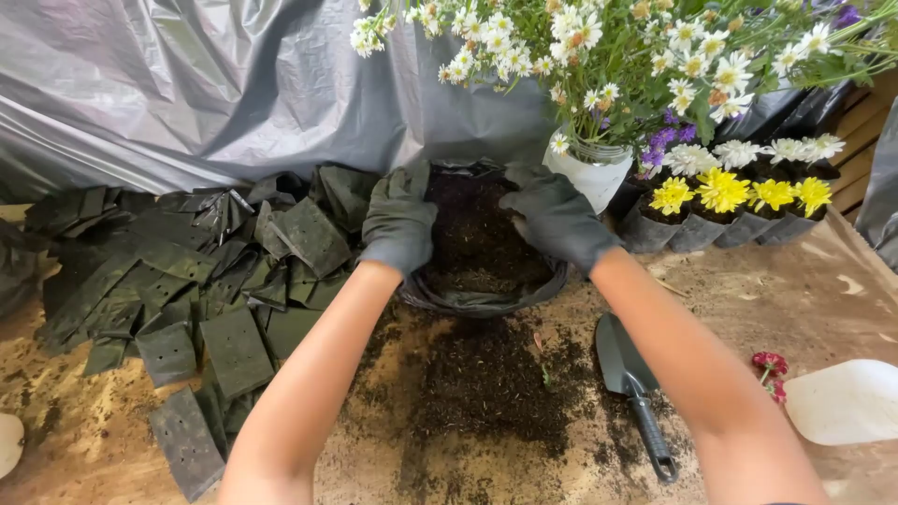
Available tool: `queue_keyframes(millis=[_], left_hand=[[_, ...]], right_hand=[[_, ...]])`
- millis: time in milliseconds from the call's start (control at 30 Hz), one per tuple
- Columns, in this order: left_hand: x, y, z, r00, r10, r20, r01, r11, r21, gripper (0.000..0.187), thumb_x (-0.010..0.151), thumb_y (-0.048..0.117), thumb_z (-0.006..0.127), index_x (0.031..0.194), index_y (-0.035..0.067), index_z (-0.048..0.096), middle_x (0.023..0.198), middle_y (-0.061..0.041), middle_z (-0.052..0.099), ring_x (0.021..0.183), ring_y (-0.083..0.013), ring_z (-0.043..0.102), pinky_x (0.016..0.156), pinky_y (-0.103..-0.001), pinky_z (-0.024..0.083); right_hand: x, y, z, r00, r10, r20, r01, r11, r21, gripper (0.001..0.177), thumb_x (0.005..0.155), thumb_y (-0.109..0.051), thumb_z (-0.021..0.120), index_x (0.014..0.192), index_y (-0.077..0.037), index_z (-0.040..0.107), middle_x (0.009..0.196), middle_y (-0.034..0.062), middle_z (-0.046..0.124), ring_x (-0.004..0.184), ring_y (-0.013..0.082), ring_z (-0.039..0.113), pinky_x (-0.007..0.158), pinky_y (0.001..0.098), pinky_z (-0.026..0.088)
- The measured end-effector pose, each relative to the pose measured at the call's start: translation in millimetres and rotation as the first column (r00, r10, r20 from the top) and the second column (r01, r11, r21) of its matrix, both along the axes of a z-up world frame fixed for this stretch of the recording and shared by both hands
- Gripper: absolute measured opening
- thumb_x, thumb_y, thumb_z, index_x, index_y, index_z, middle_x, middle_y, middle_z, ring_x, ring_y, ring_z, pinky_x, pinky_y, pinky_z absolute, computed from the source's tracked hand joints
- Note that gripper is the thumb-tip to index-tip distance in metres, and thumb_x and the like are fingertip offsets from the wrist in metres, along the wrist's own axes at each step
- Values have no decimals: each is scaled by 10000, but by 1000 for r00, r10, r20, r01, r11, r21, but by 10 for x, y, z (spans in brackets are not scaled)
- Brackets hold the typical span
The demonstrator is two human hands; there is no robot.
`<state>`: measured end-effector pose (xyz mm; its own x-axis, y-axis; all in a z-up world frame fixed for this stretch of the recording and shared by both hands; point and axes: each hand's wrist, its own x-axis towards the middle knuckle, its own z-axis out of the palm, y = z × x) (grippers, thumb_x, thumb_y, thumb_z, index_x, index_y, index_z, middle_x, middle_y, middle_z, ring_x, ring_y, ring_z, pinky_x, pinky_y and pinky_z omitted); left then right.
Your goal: Filling a small plastic nursery bag with soil using hands and a hand trowel, then settling the soil with a wooden stick.
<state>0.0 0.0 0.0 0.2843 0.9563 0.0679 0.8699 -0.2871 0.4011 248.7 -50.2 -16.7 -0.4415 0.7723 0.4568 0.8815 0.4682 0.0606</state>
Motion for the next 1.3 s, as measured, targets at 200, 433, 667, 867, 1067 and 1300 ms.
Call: queue_keyframes(millis=[200,433,667,867,1067,1300], left_hand=[[-267,627,-358,964,-118,-236,187,937,296,530,915,294,611,1428,177,546,1500,-150,540,1366,-449,522,1011,-602,470],[-81,437,263,976,-41,212,53,997,-48,513,960,343,558,1295,-24,683,1283,-281,691,1212,-482,635,946,-488,529],[-240,298,603,967,-68,245,98,989,-111,599,965,475,555,1471,156,515,1514,-139,509,1343,-381,531,1093,-548,418],[-315,174,299,961,-13,278,63,983,-172,734,895,363,596,1519,260,225,1681,-81,226,1473,-366,380,1180,-610,290],[-446,703,-534,980,102,169,-40,940,-340,839,1032,390,408,1655,160,-105,1563,-214,452,1396,-375,501,1055,-527,486],[-477,316,37,967,166,192,-68,899,-433,794,1047,531,155,1659,36,47,1565,-267,448,1436,-411,457,1174,-528,389]], right_hand=[[403,592,-343,995,-95,20,93,989,114,387,1004,-181,607,1370,-54,594,1354,270,616,1273,479,563,1107,604,433],[-238,612,100,798,-436,-415,226,856,-464,654,949,-463,570,1423,-12,553,1470,273,532,1395,449,445,1222,501,289],[153,1025,-329,997,-82,-5,81,996,-49,411,973,-370,670,1325,-163,621,1414,173,599,1265,385,588,1052,503,514],[-786,651,188,988,-152,18,129,770,-625,809,838,-824,554,1441,-286,540,1561,3,468,1425,218,454,1159,398,403],[-1095,1112,-235,966,-137,-219,-80,647,-758,894,892,-763,513,1584,-221,349,1633,82,349,1496,289,348,1236,447,323],[-992,559,260,989,130,-69,-132,572,-810,795,919,-613,565,1395,24,580,1322,224,668,1201,349,638,1029,450,534]])
